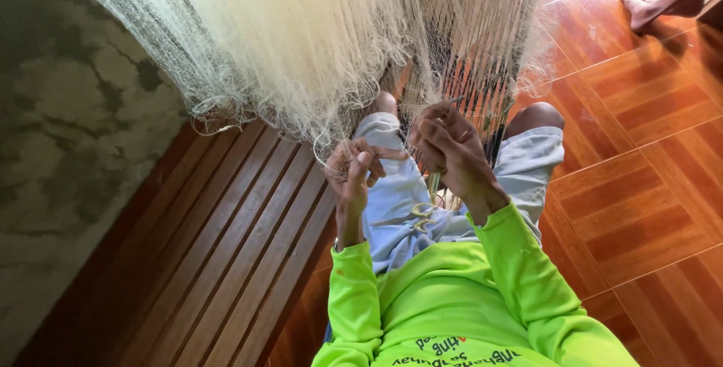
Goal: A person is sitting on the floor, weaving a fine-mesh fishing net using a wooden shuttle and tying intricate knots.
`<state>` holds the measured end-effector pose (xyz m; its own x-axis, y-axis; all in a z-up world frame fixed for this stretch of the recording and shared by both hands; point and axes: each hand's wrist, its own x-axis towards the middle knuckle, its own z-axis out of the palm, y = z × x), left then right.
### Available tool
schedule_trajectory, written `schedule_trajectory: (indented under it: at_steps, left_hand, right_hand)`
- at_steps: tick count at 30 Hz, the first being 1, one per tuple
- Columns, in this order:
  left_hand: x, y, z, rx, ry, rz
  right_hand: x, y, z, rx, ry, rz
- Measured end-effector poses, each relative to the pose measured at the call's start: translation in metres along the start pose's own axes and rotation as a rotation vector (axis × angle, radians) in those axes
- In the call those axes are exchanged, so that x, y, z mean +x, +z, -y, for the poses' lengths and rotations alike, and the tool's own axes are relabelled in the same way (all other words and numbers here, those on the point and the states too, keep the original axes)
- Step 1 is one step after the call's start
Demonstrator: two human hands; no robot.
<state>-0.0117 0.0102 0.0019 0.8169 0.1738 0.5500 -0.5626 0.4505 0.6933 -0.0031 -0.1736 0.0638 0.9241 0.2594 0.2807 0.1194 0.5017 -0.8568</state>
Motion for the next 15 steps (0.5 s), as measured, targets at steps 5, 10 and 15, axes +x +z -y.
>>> schedule_trajectory:
  at_steps: [5,10,15]
  left_hand:
    - [0.004,0.007,-0.015,0.037,-0.042,-0.068]
    - [0.012,0.014,-0.032,0.056,-0.06,-0.102]
    - [0.023,0.021,-0.047,0.049,0.062,0.003]
  right_hand:
    - [-0.003,0.007,-0.017,-0.133,-0.133,-0.049]
    - [-0.005,0.01,-0.025,-0.212,-0.185,-0.125]
    - [-0.004,0.018,-0.024,-0.346,-0.246,-0.189]
